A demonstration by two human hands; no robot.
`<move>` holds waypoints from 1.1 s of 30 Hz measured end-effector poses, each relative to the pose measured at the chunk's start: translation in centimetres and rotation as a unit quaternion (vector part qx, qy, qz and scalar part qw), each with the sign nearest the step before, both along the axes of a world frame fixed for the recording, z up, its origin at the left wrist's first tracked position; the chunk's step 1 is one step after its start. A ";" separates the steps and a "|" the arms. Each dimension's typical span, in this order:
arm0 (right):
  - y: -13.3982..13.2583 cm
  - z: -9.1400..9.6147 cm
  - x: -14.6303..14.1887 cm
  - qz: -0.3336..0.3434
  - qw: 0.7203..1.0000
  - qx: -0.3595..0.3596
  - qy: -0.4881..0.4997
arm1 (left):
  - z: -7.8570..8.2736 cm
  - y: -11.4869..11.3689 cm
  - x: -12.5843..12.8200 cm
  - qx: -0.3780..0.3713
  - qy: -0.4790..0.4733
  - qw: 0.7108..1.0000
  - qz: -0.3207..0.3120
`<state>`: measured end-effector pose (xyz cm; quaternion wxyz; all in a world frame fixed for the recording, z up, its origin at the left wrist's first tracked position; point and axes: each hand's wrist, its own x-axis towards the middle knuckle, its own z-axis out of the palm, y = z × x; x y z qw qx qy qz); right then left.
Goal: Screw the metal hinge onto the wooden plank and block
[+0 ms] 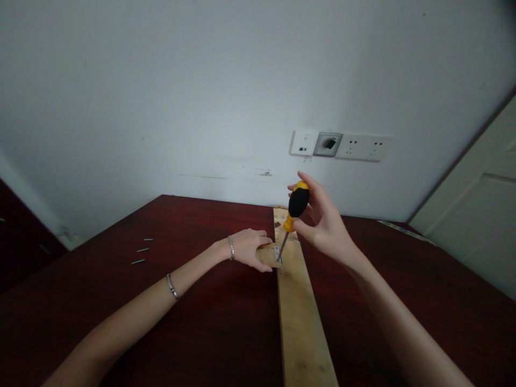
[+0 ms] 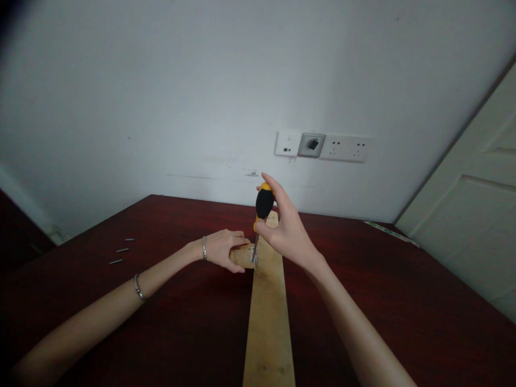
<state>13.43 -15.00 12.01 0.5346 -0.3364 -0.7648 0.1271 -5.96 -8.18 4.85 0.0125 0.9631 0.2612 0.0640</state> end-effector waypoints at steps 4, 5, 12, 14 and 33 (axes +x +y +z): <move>0.2 0.0 -0.4 -0.053 0.997 0.047 0.022 | 0.3 -0.4 0.2 0.001 0.004 1.000 0.009; 0.3 0.1 -0.4 -0.078 0.995 0.060 0.015 | 0.3 -0.5 0.2 0.000 0.006 1.000 0.008; 0.4 0.0 0.2 -0.038 0.998 0.054 0.019 | 0.1 -0.1 0.0 -0.013 -0.009 1.000 -0.001; 0.3 0.0 0.2 -0.027 0.998 0.049 0.013 | 0.0 0.1 -0.1 -0.009 -0.013 1.000 -0.002; -0.2 0.1 -0.3 -0.113 0.988 0.098 -0.043 | -0.2 0.7 -0.6 0.004 -0.006 1.000 0.011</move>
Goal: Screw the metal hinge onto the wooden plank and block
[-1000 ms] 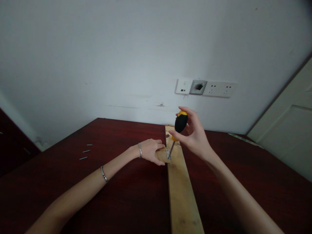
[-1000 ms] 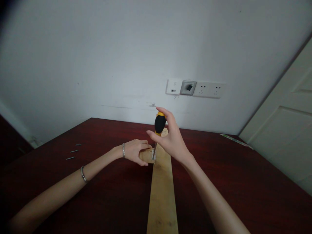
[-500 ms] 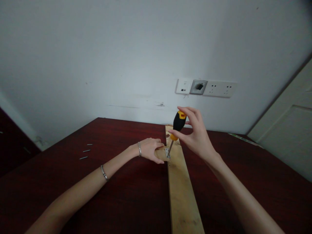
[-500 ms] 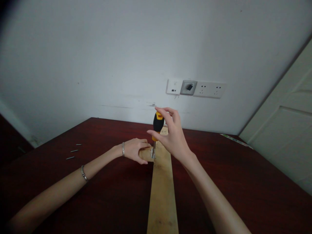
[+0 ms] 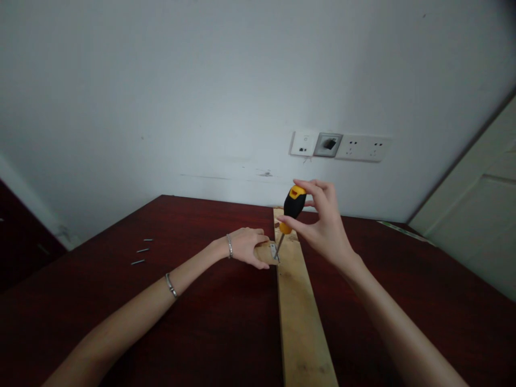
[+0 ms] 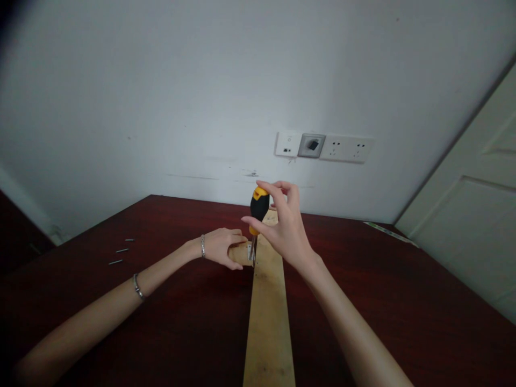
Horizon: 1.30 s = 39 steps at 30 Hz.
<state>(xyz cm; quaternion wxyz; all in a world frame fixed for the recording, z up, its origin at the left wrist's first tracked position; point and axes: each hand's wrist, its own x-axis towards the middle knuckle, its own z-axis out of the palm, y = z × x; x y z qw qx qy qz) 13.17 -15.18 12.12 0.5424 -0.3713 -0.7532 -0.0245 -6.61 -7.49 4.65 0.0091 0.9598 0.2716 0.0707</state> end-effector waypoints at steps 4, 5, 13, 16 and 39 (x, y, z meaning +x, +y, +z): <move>0.2 -0.2 0.2 -0.004 0.999 -0.007 0.037 | 0.1 -0.1 0.0 -0.007 -0.003 1.000 0.006; 0.3 -0.3 0.2 0.018 0.998 -0.019 0.051 | 0.1 -0.1 0.1 -0.008 -0.006 1.000 0.004; 0.6 -0.7 -0.1 0.073 0.995 -0.029 0.065 | 0.0 0.0 0.1 -0.013 -0.014 1.000 -0.005; 0.5 -0.5 -0.2 0.013 0.998 -0.014 0.055 | 0.1 -0.3 0.2 -0.018 -0.006 1.000 -0.002; 0.2 -0.3 0.2 0.009 1.000 -0.014 -0.002 | 0.3 -0.5 0.2 -0.024 -0.009 1.000 -0.012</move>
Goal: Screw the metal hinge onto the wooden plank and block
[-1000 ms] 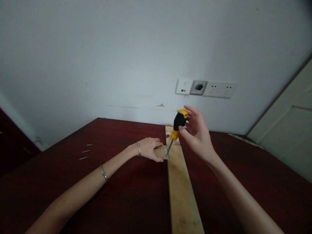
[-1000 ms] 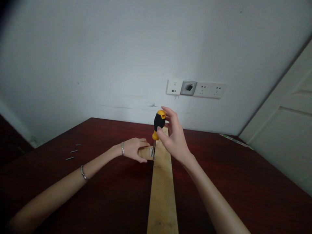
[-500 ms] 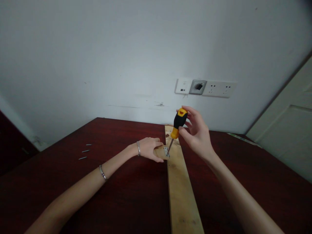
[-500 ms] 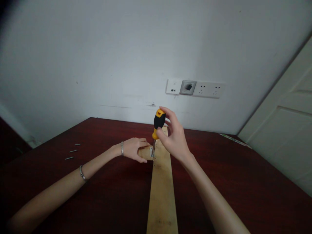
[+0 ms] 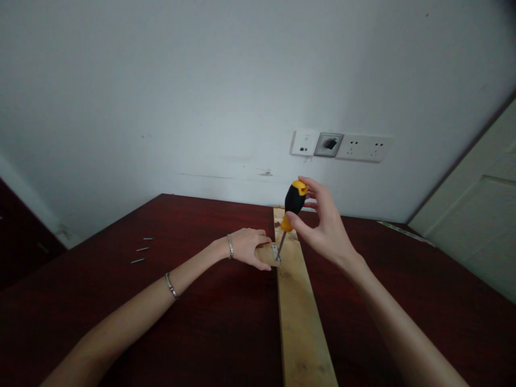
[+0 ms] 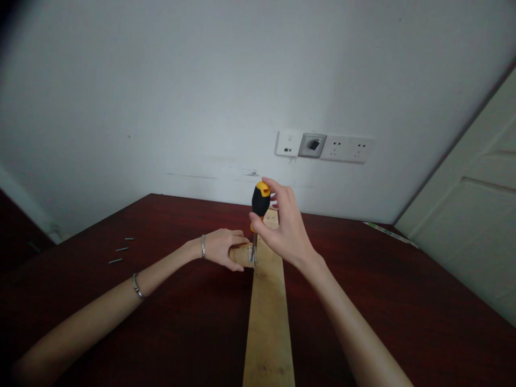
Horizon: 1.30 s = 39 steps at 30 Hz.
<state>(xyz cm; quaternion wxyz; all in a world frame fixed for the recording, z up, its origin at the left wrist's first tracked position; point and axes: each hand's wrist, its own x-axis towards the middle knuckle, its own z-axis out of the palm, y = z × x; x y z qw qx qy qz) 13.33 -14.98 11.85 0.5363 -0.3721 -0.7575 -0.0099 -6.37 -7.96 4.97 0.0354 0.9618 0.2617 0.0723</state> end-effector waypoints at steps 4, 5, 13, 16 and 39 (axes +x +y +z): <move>0.2 0.2 -0.1 -0.074 0.997 0.012 -0.013 | 0.0 -0.1 0.1 -0.006 0.012 1.000 -0.001; 0.3 0.3 0.0 -0.072 0.997 0.007 -0.006 | -0.1 -0.1 0.1 -0.005 0.011 1.000 -0.004; -0.1 0.1 0.1 0.063 0.997 -0.045 -0.012 | -0.7 0.3 0.2 0.006 0.007 1.000 -0.009; -0.2 0.3 -0.1 0.051 0.996 -0.046 -0.049 | -0.6 0.3 0.2 0.008 0.011 1.000 -0.013; 0.4 -0.1 -0.3 -0.021 0.998 -0.034 0.052 | 0.2 0.0 0.0 0.002 0.005 1.000 0.007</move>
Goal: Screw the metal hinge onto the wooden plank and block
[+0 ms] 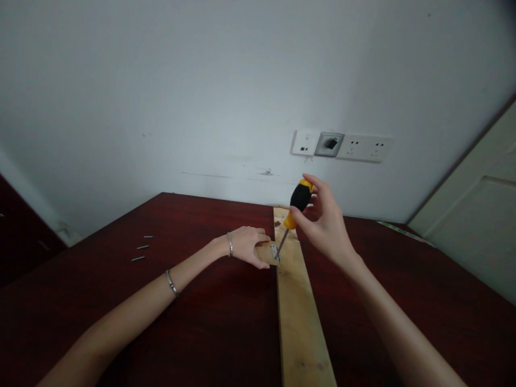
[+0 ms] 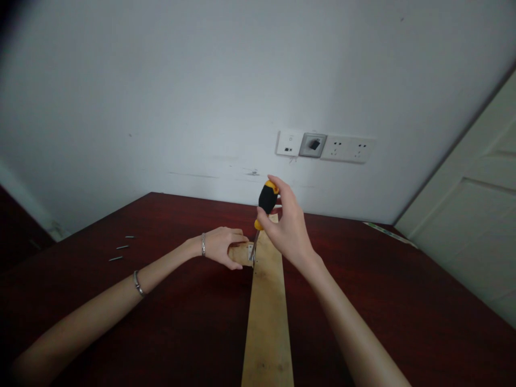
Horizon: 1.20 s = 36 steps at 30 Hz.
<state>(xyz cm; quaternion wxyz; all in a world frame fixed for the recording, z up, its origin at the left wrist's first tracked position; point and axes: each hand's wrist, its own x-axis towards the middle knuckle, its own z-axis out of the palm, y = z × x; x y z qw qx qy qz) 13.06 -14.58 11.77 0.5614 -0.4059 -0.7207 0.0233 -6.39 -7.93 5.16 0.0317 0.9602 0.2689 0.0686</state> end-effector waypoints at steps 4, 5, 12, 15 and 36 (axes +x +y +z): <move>0.0 -0.1 0.0 -0.025 0.999 0.013 -0.015 | 0.1 0.0 0.0 0.005 0.013 1.000 0.009; 0.0 -0.1 0.0 -0.037 0.999 0.019 -0.026 | 0.1 -0.1 0.0 0.008 0.017 1.000 0.009; -0.5 0.4 -0.2 -0.034 0.999 0.012 -0.025 | 0.0 0.0 0.0 0.001 0.014 1.000 0.012; -0.7 0.4 -0.2 -0.029 0.999 0.018 -0.014 | -0.1 0.2 0.0 0.005 0.007 1.000 0.009; -0.7 0.3 0.0 0.007 1.000 0.020 -0.015 | -0.3 0.3 0.0 0.011 0.011 1.000 0.008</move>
